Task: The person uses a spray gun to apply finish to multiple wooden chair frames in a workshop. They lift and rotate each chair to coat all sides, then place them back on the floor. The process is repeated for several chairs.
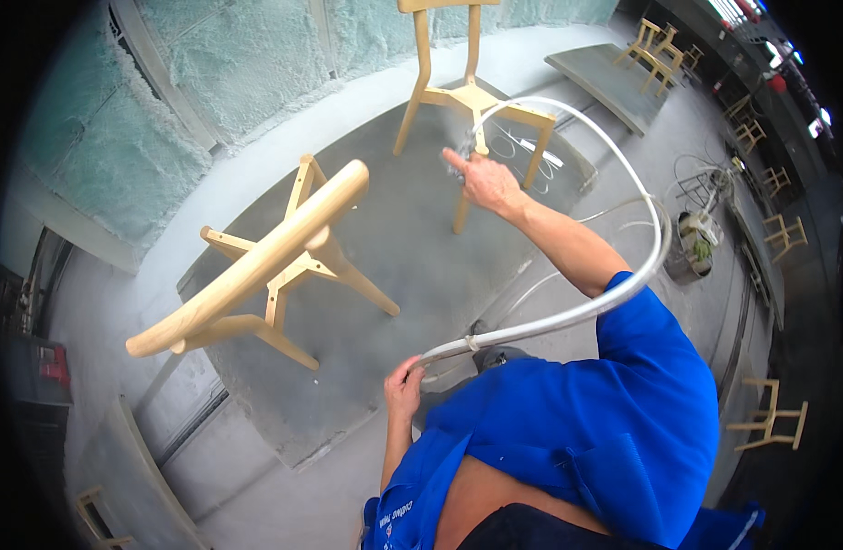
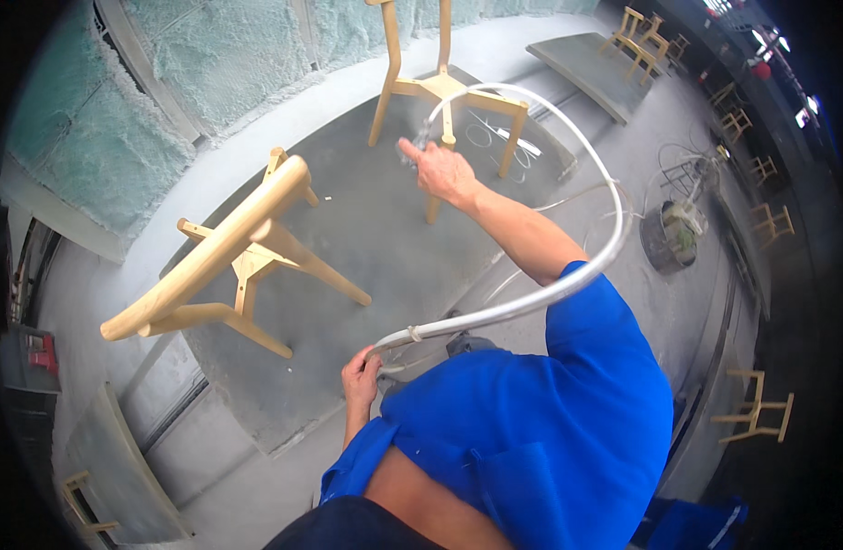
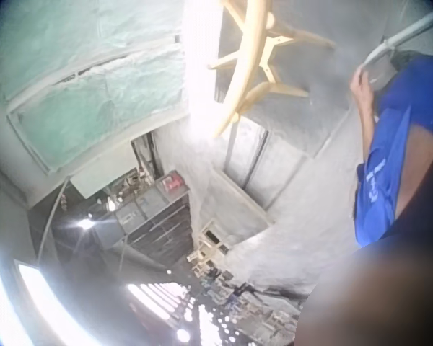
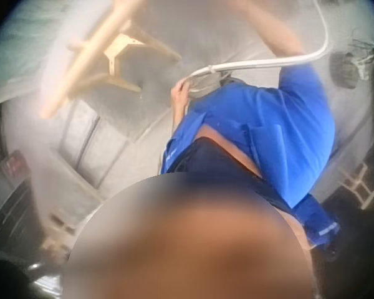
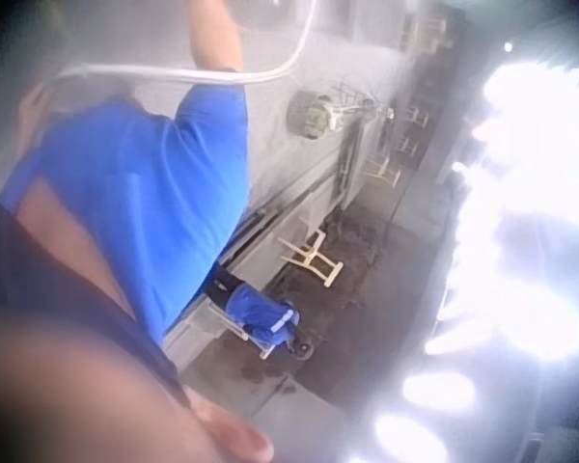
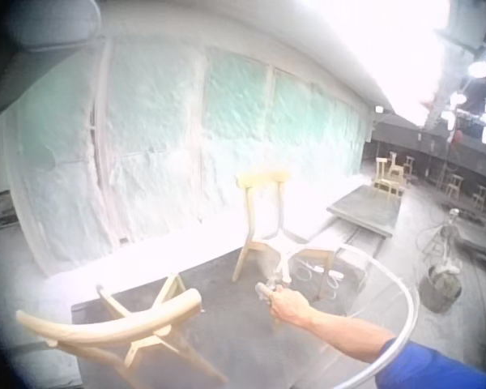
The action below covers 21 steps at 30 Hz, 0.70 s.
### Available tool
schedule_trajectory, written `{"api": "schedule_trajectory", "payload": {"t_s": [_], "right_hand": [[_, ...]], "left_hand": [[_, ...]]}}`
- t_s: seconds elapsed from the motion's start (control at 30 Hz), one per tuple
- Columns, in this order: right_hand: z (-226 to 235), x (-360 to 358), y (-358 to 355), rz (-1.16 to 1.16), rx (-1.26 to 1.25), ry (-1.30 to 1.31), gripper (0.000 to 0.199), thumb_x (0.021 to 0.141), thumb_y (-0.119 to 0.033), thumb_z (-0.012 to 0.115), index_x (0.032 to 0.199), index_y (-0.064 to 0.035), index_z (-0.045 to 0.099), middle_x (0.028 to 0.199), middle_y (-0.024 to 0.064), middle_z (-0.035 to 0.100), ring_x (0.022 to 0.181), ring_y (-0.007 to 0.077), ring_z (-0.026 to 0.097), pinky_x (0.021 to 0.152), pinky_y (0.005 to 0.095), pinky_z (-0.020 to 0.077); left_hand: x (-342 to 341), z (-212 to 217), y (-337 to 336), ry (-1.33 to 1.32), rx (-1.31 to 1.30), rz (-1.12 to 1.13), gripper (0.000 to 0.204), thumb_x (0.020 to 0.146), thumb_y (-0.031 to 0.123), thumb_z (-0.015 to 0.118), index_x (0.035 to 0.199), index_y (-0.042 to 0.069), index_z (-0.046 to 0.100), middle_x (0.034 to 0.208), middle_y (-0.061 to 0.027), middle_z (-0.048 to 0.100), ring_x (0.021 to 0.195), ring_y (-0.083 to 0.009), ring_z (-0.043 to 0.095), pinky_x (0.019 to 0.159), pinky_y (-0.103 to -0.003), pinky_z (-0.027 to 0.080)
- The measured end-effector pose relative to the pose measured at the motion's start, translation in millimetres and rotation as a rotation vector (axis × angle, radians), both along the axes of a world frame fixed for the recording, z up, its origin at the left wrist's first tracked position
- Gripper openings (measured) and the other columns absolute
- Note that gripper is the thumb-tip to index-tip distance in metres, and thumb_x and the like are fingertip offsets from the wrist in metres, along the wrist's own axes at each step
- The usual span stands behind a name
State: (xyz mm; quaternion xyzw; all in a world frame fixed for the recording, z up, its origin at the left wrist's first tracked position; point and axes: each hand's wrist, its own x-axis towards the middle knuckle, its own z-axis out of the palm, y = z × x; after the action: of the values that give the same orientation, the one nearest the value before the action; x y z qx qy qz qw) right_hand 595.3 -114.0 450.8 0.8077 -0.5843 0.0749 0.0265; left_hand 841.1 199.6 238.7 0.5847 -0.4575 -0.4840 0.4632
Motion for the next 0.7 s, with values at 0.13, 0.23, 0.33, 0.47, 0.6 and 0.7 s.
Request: {"api": "schedule_trajectory", "payload": {"t_s": [0.13,0.23,0.33,0.47,0.6,0.7], "right_hand": [[-27.1,-9.3,-41.0,0.137,0.139,-0.030,0.067,0.089,-0.010,0.059,0.152,-0.0238,0.042,0.107,0.0222,0.064,0.098,0.0400,0.069,0.083,0.0503,0.0583],[-37.5,-15.4,-82.5,0.231,0.072,-0.094,0.066,0.089,-0.010,0.059,0.152,-0.0235,0.041,0.107,0.0224,0.064,0.098,0.0395,0.070,0.084,0.0491,0.0578],[-56.1,-19.2,-128.2,0.315,0.080,-0.104,0.066,0.089,-0.009,0.058,0.151,-0.0229,0.040,0.107,0.0221,0.065,0.097,0.0387,0.070,0.084,0.0481,0.0577],[-93.1,-17.4,-179.1,0.377,0.253,0.052,0.059,0.091,-0.009,0.058,0.146,-0.0218,0.044,0.112,0.0215,0.068,0.100,0.0384,0.071,0.085,0.0470,0.0582],[-119.8,-24.4,-200.2,0.415,0.432,0.132,0.062,0.091,-0.010,0.057,0.149,-0.0256,0.045,0.110,0.0186,0.072,0.100,0.0389,0.072,0.084,0.0480,0.0587],[-108.4,-41.4,-194.1,0.449,0.381,0.072,0.063,0.090,-0.011,0.058,0.150,-0.0261,0.046,0.107,0.0182,0.072,0.097,0.0395,0.072,0.084,0.0477,0.0588]], "left_hand": [[-37.2,-4.2,2.4,0.030,0.040,0.112,0.029,0.089,0.012,0.073,0.117,0.006,0.077,0.093,-0.0101,0.076,0.087,-0.0163,0.069,0.080,-0.031,0.054],[-82.3,-0.3,-0.1,-0.025,0.189,0.236,0.031,0.089,0.013,0.074,0.118,0.005,0.076,0.097,-0.0099,0.077,0.090,-0.0159,0.069,0.083,-0.031,0.055],[-126.7,7.3,-11.9,0.047,0.256,0.267,0.032,0.089,0.014,0.074,0.119,0.003,0.075,0.100,-0.0112,0.077,0.092,-0.0170,0.070,0.084,-0.032,0.055],[-170.1,23.6,-18.6,-0.033,0.231,0.296,0.032,0.090,0.013,0.073,0.119,0.001,0.075,0.099,-0.0095,0.076,0.092,-0.0157,0.069,0.083,-0.031,0.054],[-205.2,31.9,-13.3,0.238,0.184,0.417,0.027,0.092,0.008,0.071,0.117,-0.002,0.074,0.102,-0.0087,0.076,0.094,-0.0169,0.068,0.086,-0.031,0.053],[-211.9,35.6,-16.9,0.224,0.185,0.377,0.026,0.093,0.007,0.072,0.116,-0.002,0.075,0.106,-0.0103,0.075,0.096,-0.0177,0.068,0.087,-0.031,0.053]]}}
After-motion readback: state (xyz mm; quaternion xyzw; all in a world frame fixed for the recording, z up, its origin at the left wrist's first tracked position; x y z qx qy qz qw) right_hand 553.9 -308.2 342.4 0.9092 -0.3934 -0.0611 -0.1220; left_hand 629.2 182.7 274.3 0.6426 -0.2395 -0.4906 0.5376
